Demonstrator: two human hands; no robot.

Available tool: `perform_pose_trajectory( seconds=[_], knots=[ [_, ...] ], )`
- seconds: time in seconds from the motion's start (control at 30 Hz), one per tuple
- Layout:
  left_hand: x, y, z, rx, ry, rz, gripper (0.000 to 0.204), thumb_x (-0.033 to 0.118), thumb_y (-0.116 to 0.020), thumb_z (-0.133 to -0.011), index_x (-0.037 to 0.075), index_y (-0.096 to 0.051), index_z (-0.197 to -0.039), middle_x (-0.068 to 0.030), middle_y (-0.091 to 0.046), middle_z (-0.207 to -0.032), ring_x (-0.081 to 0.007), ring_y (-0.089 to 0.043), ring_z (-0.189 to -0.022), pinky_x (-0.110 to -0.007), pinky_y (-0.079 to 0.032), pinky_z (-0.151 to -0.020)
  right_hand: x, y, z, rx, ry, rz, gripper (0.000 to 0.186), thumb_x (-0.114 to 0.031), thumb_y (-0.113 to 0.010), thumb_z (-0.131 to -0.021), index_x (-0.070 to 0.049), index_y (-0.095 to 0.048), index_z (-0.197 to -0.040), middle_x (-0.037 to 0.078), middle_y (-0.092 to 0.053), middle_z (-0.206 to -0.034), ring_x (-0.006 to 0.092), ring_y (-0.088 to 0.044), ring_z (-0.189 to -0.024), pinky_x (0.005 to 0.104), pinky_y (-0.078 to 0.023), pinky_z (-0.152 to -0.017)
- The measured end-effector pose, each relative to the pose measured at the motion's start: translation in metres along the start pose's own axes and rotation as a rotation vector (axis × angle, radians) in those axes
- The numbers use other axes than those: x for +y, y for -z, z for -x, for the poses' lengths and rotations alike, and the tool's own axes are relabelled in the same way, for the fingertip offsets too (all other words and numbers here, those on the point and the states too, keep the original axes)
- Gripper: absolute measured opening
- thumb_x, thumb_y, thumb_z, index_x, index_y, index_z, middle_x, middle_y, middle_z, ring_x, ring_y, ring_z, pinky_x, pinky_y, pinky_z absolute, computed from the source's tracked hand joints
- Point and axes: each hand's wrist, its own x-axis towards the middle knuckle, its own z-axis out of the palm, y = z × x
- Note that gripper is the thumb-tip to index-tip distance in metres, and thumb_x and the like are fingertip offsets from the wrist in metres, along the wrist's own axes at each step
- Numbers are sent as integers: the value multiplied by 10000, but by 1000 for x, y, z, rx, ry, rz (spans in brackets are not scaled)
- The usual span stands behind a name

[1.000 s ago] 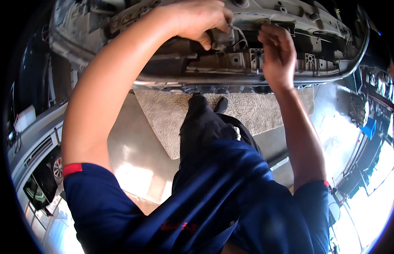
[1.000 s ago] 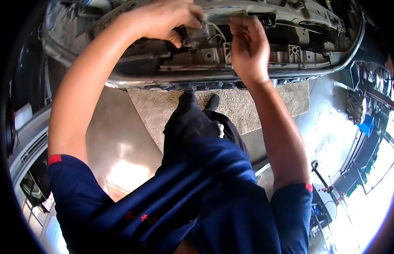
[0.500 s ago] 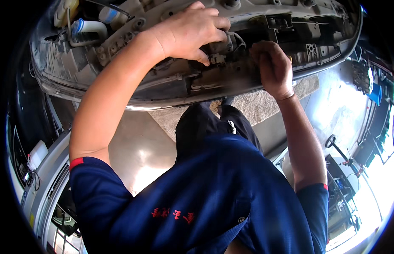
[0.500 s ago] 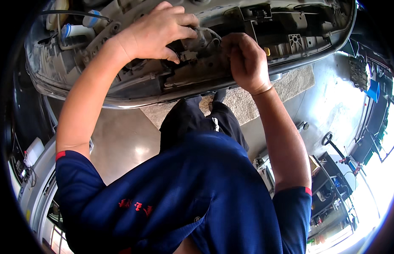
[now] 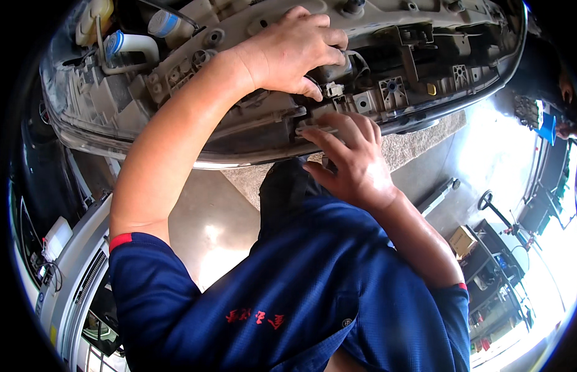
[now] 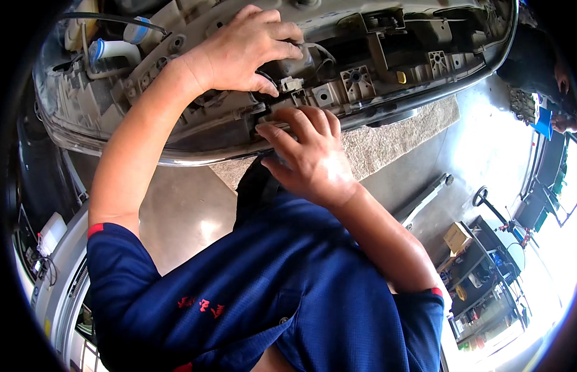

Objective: The person unlatches and opens a vehicle's front hood, removes a damaged front trim component from the car, retrieves mechanical screws from a small cardboard container, and then installs a replacement automotive part inside the engine bay with hands.

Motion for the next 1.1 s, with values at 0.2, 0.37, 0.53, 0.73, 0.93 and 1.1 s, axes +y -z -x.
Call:
perform_pose_trajectory(
  seconds=[0.2,0.37,0.53,0.73,0.93,1.1],
  knots=[
    [-7,-30,-3,145,6,-24,671,367,-931,-643,161,-716,-1244,-6,-606,-1351,-244,-551,-1211,-417,-397,-1099,22,-18,3,-44,27,65,632,-344,-848,-730,-182,-656,-1310,57,-557,-1358,324,-491,-1290,523,-373,-1095],
    [-5,-16,-12,130,3,61,694,366,-925,-658,147,-689,-1274,-37,-586,-1378,-273,-519,-1250,-445,-380,-1099,26,-8,3,-15,52,-18,641,-295,-872,-715,-165,-659,-1305,91,-580,-1350,345,-517,-1279,514,-406,-1075],
    [8,1,-3,66,5,20,705,349,-942,-622,149,-695,-1251,-29,-570,-1367,-277,-513,-1208,-450,-375,-1068,22,28,32,184,-210,89,498,-204,-789,-785,-127,-642,-1255,98,-595,-1301,329,-532,-1275,561,-346,-1178],
    [18,11,-13,8,-14,-42,835,320,-935,-634,153,-601,-1381,-61,-561,-1386,-298,-528,-1200,-461,-367,-1077,43,41,61,240,-397,118,467,-200,-758,-830,-98,-627,-1267,97,-587,-1314,311,-523,-1306,591,-314,-1206],
    [29,13,-10,-48,21,-103,881,285,-896,-676,167,-533,-1470,-100,-534,-1420,-303,-516,-1301,-477,-335,-1113,47,37,99,283,-352,21,333,-138,-725,-865,-84,-659,-1187,114,-621,-1245,332,-566,-1234,528,-408,-1132],
    [48,15,-14,-93,91,-153,842,305,-880,-704,167,-539,-1462,-117,-520,-1441,-301,-503,-1325,-482,-318,-1145,93,1,235,165,-845,-282,253,-142,-697,-904,-11,-674,-1119,183,-689,-1156,390,-643,-1125,440,-513,-993]
  ],
)
